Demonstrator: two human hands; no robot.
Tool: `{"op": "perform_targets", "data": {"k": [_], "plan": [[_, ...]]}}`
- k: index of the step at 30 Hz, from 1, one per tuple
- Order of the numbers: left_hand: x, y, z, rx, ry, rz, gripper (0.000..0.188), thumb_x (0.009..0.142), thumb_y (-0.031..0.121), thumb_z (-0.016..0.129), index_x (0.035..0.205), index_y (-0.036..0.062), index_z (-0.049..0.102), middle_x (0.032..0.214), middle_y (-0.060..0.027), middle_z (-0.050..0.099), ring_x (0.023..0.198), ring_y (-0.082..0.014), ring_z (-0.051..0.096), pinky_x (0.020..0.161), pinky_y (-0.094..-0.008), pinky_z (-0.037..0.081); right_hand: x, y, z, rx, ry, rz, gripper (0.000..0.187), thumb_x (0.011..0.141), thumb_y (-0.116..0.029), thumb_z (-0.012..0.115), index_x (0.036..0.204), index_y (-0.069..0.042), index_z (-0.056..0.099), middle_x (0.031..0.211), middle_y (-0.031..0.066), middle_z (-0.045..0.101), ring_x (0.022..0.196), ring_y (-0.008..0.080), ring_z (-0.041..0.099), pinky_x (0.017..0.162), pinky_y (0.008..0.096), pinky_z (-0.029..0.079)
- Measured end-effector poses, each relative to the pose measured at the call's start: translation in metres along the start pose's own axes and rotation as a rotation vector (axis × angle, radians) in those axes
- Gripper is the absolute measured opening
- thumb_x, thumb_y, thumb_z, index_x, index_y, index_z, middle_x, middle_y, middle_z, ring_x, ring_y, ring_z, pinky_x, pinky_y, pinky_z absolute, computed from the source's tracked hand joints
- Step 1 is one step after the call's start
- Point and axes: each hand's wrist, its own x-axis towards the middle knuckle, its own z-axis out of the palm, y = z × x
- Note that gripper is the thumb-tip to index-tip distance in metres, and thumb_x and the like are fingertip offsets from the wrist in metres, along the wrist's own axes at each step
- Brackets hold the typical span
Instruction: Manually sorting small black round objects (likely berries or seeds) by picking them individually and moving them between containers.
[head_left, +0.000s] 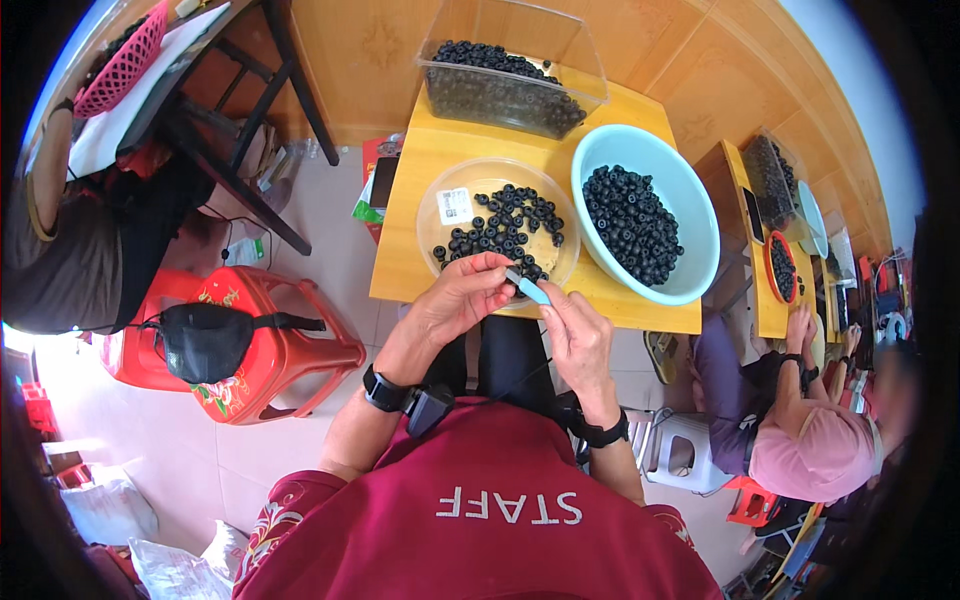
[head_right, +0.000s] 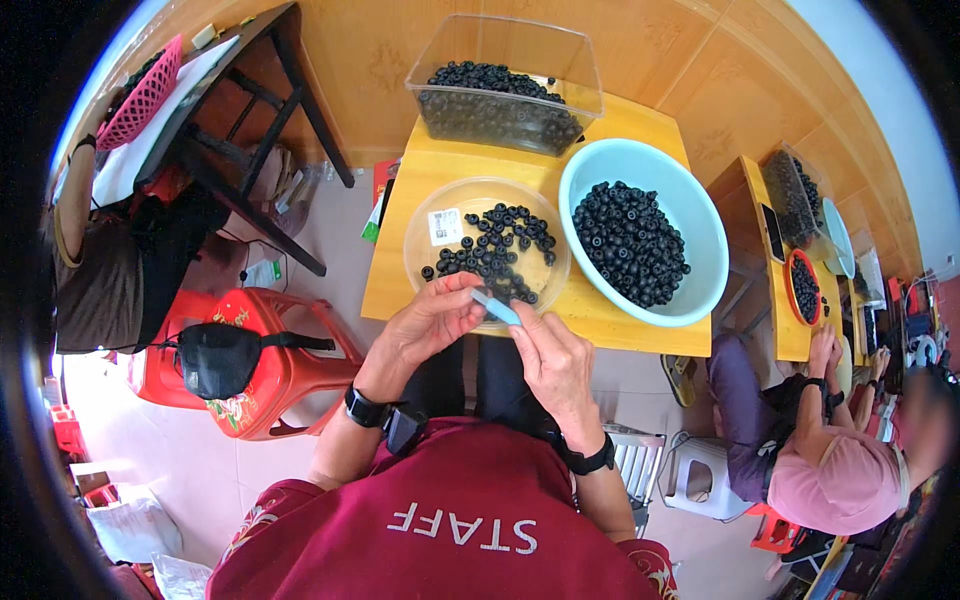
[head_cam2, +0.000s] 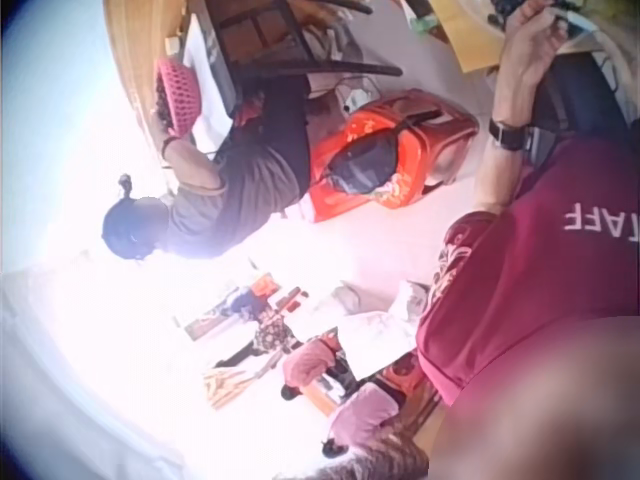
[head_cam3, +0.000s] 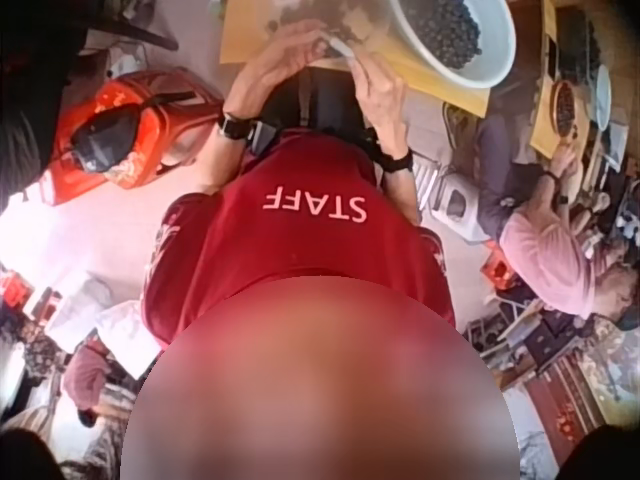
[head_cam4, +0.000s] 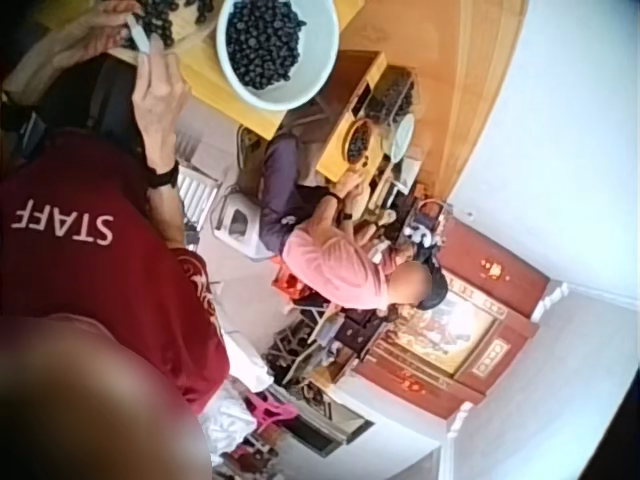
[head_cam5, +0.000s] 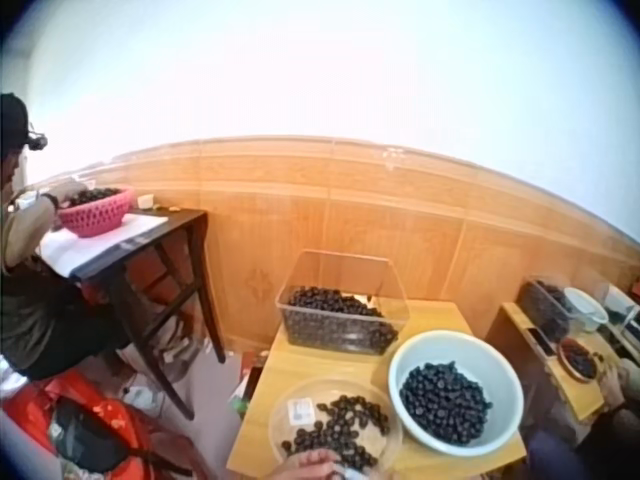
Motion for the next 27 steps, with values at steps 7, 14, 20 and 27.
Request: {"op": "perform_targets", "data": {"k": [7,14,20,27], "plan": [[-0.013,0.010,0.019,0.008,-0.166,0.027,0.013,0.087,0.006,0.062,0.100,0.0052,0.061,0.091,-0.0080,0.065,0.078,-0.0130,0.063,0.073,-0.0235,0.053,-0.003,0.041,-0.006,-0.020,0.080,0.087,0.019,0.088,-0.011,0.060,0.105,-0.005,0.065,0.070,0.0133,0.058,0.059,0.0299,0.058,0.054,0.0380,0.045],[-0.011,0.009,0.013,-0.026,-0.009,0.026,0.019,0.087,0.006,0.062,0.106,0.0065,0.060,0.094,-0.0104,0.065,0.078,-0.0137,0.064,0.073,-0.0224,0.053,-0.008,0.031,-0.003,-0.009,0.016,0.169,0.018,0.089,-0.012,0.059,0.105,-0.006,0.065,0.069,0.0130,0.057,0.059,0.0295,0.057,0.054,0.0387,0.044],[-0.004,0.005,0.018,-0.003,-0.027,0.074,0.023,0.084,-0.001,0.062,0.105,0.0069,0.060,0.097,-0.0080,0.064,0.082,-0.0128,0.062,0.073,-0.0229,0.051,-0.019,0.035,-0.001,0.008,0.066,0.161,0.017,0.088,-0.013,0.059,0.103,-0.007,0.065,0.069,0.0135,0.058,0.061,0.0309,0.060,0.054,0.0399,0.046],[0.017,0.001,0.009,0.167,0.152,0.124,0.018,0.080,-0.004,0.065,0.088,0.0090,0.056,0.081,-0.0007,0.059,0.070,-0.0084,0.056,0.061,-0.0199,0.044,-0.037,0.033,-0.009,-0.020,0.000,0.259,0.018,0.088,-0.009,0.059,0.103,-0.001,0.064,0.070,0.0144,0.059,0.060,0.0290,0.058,0.054,0.0358,0.045]]}}
